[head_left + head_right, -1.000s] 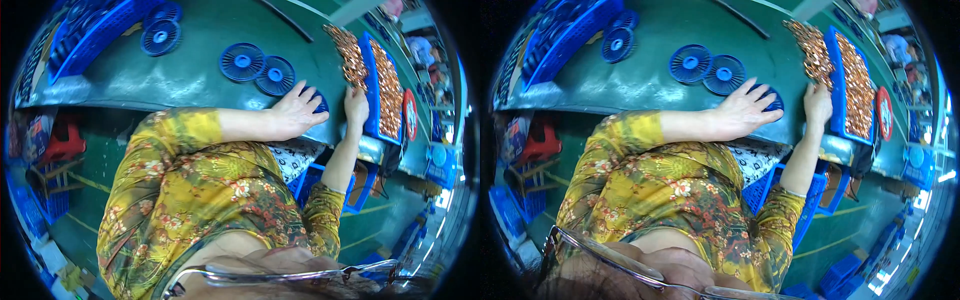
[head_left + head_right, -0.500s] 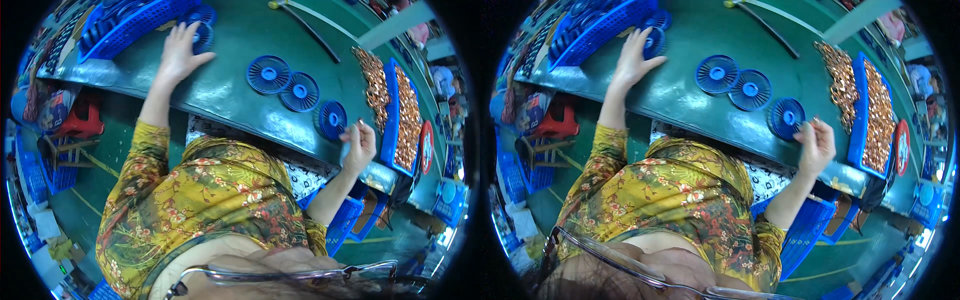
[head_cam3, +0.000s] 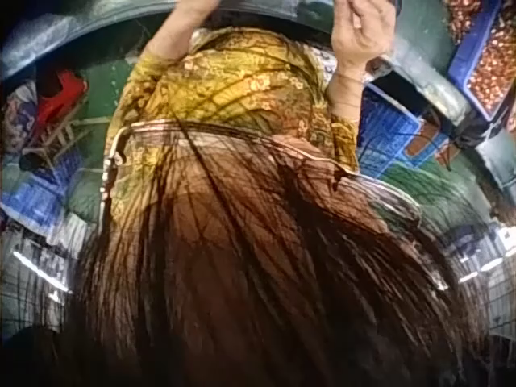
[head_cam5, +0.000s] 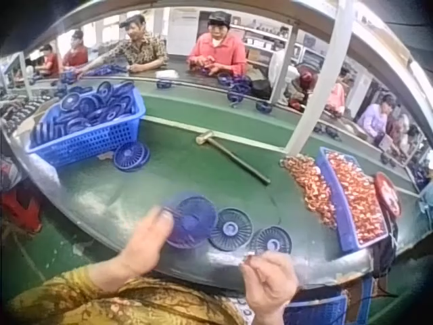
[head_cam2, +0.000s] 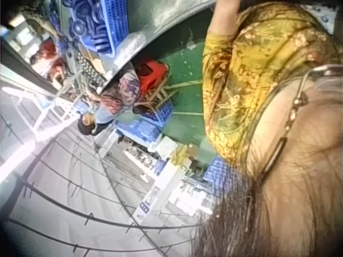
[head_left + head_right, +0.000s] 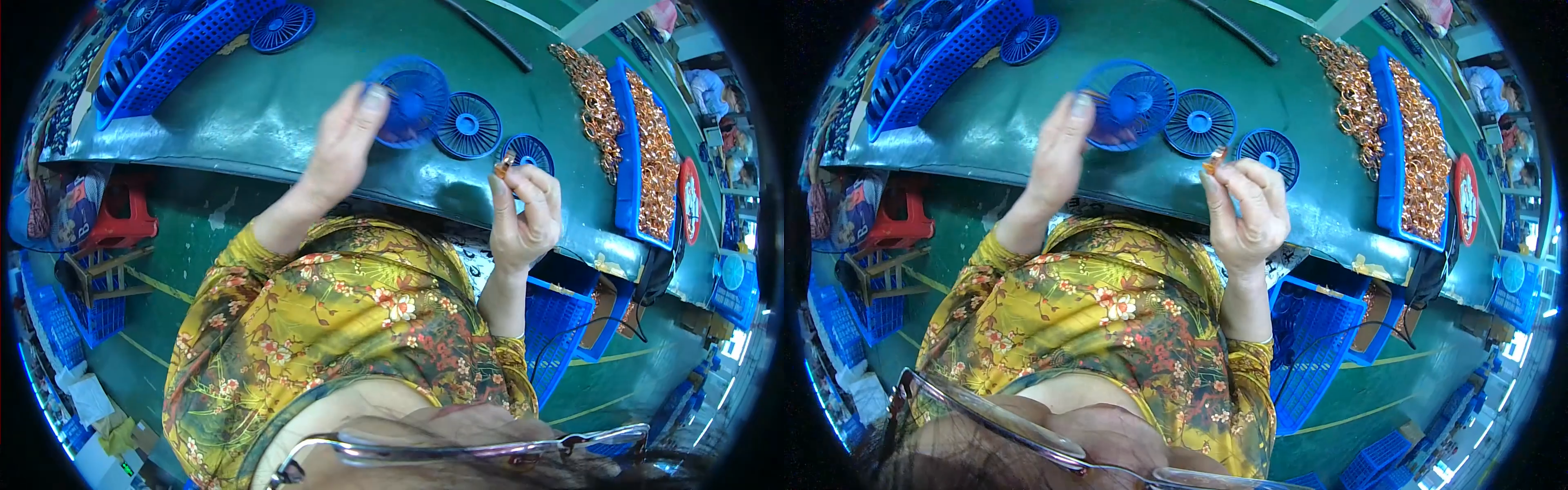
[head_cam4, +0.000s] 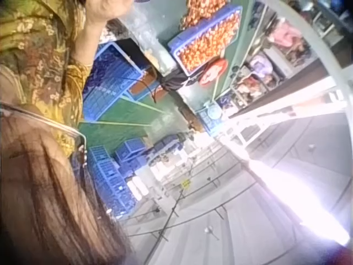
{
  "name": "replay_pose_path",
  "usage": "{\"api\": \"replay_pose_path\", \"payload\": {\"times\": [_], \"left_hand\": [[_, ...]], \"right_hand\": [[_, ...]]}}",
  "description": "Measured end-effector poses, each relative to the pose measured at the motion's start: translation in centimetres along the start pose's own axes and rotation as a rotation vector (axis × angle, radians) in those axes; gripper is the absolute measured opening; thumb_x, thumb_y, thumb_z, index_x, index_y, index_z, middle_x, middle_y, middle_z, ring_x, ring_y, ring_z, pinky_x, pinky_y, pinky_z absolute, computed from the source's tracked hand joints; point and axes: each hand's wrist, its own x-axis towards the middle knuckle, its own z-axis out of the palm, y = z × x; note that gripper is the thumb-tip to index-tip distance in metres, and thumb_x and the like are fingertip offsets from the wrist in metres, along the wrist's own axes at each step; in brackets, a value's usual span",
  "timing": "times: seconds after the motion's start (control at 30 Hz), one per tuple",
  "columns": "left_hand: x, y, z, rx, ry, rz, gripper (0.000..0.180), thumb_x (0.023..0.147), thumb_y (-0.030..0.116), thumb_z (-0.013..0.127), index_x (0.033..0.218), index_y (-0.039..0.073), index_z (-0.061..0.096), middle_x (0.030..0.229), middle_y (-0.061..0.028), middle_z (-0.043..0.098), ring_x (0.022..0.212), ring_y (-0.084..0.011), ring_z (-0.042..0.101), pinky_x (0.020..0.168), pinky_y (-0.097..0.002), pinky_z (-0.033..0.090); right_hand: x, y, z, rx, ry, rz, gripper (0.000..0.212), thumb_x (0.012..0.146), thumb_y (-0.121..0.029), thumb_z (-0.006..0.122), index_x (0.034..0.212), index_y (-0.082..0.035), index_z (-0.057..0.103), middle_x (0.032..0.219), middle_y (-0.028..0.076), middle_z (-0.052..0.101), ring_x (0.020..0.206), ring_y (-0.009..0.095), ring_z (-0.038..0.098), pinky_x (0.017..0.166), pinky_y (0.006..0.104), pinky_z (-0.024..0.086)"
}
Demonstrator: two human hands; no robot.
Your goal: Assembling copper components into blue plastic hubs using a hammer on an assembly line.
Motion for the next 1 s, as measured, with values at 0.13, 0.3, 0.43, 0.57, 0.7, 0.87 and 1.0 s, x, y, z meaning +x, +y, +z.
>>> {"api": "replay_pose_path", "payload": {"times": [0.13, 0.3, 0.43, 0.57, 0.7, 0.87, 1.0], "left_hand": [[-1.1, 0.8, 2.4, -0.03, -0.144, -0.098, 0.035, 0.102, 0.031, 0.042, 0.113, 0.0, 0.055, 0.1, -0.0026, 0.06, 0.093, -0.0081, 0.053, 0.084, -0.0241, 0.044], [-1.4, 0.0, 3.1, 0.029, -0.175, 0.02, 0.033, 0.102, 0.028, 0.042, 0.121, 0.003, 0.053, 0.101, 0.0008, 0.056, 0.081, -0.0027, 0.044, 0.072, -0.0186, 0.038], [-1.8, -0.8, 3.1, 0.129, -0.2, 0.079, 0.03, 0.101, 0.02, 0.044, 0.123, 0.001, 0.048, 0.106, -0.0032, 0.056, 0.089, -0.0071, 0.049, 0.082, -0.0235, 0.042], [-2.0, -0.6, 3.0, 0.163, -0.146, 0.021, 0.025, 0.094, 0.017, 0.052, 0.112, 0.001, 0.045, 0.088, -0.0098, 0.057, 0.077, -0.0166, 0.055, 0.071, -0.0329, 0.046], [-2.3, -1.9, 3.4, 0.148, -0.127, 0.071, 0.024, 0.088, 0.011, 0.055, 0.105, 0.002, 0.042, 0.079, -0.0077, 0.054, 0.07, -0.0139, 0.053, 0.062, -0.032, 0.045], [-2.5, -2.2, 3.9, -0.014, -0.133, 0.033, 0.027, 0.082, 0.003, 0.058, 0.1, 0.003, 0.038, 0.082, -0.0062, 0.051, 0.069, -0.0081, 0.049, 0.057, -0.0277, 0.041], [-2.3, -0.7, 3.9, -0.348, -0.281, -0.037, 0.045, 0.087, -0.006, 0.053, 0.126, 0.001, 0.033, 0.117, -0.0088, 0.051, 0.107, -0.0129, 0.052, 0.093, -0.0306, 0.043]], "right_hand": [[0.2, -1.1, 0.7, -0.037, -0.057, -0.061, 0.024, 0.065, -0.005, 0.083, 0.082, -0.005, 0.065, 0.078, 0.008, 0.066, 0.066, 0.021, 0.063, 0.057, 0.0287, 0.05], [0.8, -1.7, 1.8, -0.008, -0.062, -0.066, 0.024, 0.064, -0.007, 0.083, 0.078, -0.006, 0.064, 0.075, 0.006, 0.065, 0.064, 0.021, 0.061, 0.057, 0.0299, 0.048], [1.1, -1.5, 3.1, -0.105, -0.127, -0.023, 0.018, 0.073, -0.008, 0.077, 0.076, -0.006, 0.06, 0.072, 0.006, 0.06, 0.062, 0.023, 0.058, 0.055, 0.0337, 0.044], [0.5, -1.6, 3.7, -0.115, -0.209, 0.048, 0.012, 0.081, -0.011, 0.069, 0.078, -0.006, 0.058, 0.07, 0.006, 0.055, 0.064, 0.026, 0.056, 0.057, 0.0363, 0.042], [0.2, -1.7, 3.8, -0.171, -0.196, 0.008, 0.013, 0.082, -0.012, 0.068, 0.079, -0.006, 0.058, 0.073, 0.007, 0.056, 0.065, 0.025, 0.056, 0.058, 0.0361, 0.042], [-0.6, -1.8, 4.3, -0.17, -0.056, 0.089, 0.015, 0.079, -0.012, 0.072, 0.083, -0.006, 0.06, 0.082, 0.008, 0.06, 0.075, 0.026, 0.057, 0.067, 0.0372, 0.043], [0.2, -2.2, 3.6, -0.274, 0.04, -0.021, 0.026, 0.072, -0.017, 0.079, 0.092, -0.008, 0.065, 0.103, 0.007, 0.064, 0.106, 0.027, 0.054, 0.092, 0.0403, 0.04]]}}
